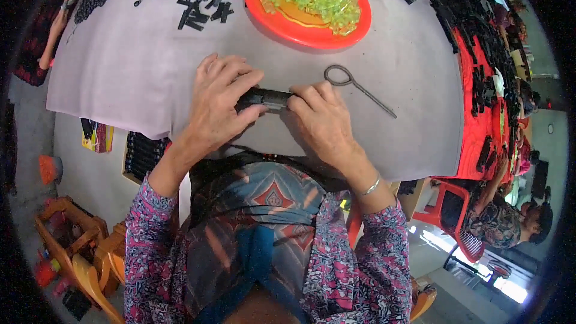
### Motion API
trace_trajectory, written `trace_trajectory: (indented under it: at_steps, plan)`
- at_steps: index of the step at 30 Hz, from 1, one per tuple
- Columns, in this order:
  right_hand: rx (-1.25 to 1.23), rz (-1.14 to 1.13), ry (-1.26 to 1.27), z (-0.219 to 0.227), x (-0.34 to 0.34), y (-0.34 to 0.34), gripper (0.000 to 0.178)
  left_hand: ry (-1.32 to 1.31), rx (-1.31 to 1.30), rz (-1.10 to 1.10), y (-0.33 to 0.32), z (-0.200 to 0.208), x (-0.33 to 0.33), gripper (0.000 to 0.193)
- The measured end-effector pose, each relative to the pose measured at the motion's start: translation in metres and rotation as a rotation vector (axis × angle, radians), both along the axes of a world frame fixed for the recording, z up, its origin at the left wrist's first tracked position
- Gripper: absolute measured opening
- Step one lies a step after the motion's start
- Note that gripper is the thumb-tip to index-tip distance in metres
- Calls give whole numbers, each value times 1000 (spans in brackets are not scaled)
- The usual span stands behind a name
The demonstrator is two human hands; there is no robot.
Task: The person assembles small plastic housings, rubber rings, metal pins, and plastic connectors by pressing the components together with a metal press ring.
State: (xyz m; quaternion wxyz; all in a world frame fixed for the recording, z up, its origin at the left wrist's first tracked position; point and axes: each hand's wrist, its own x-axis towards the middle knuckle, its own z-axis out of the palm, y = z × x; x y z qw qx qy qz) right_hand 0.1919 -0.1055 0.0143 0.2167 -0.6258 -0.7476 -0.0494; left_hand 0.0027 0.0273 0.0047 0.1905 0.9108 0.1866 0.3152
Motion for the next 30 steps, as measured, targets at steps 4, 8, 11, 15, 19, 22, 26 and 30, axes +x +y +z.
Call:
trace_trajectory:
  at_steps: [4,8,11,15,19,22,26,30]
  plan:
    - [-13,-21,23,-6,2,-2,26,61,-20,-22,-1,-9,-1,39]
    - [-34,-44,131,-6,3,-5,28,46,-58,-59,-1,-12,-2,33]
    - [-11,-63,207,-6,5,-7,33,33,-52,-63,-2,-14,-3,31]
    - [63,-112,306,-15,11,-11,42,-19,-71,-70,0,-18,-2,32]
    - [69,-125,294,-21,12,-12,44,-48,-94,-69,2,-19,-1,34]
    - [-4,-183,299,-18,8,-12,44,-40,-109,-63,2,-20,-1,32]
    - [-40,-159,321,-14,8,-15,41,-56,-69,-75,1,-22,1,37]
    - [-77,-160,388,-12,6,-13,40,-54,-56,-63,1,-25,-1,37]
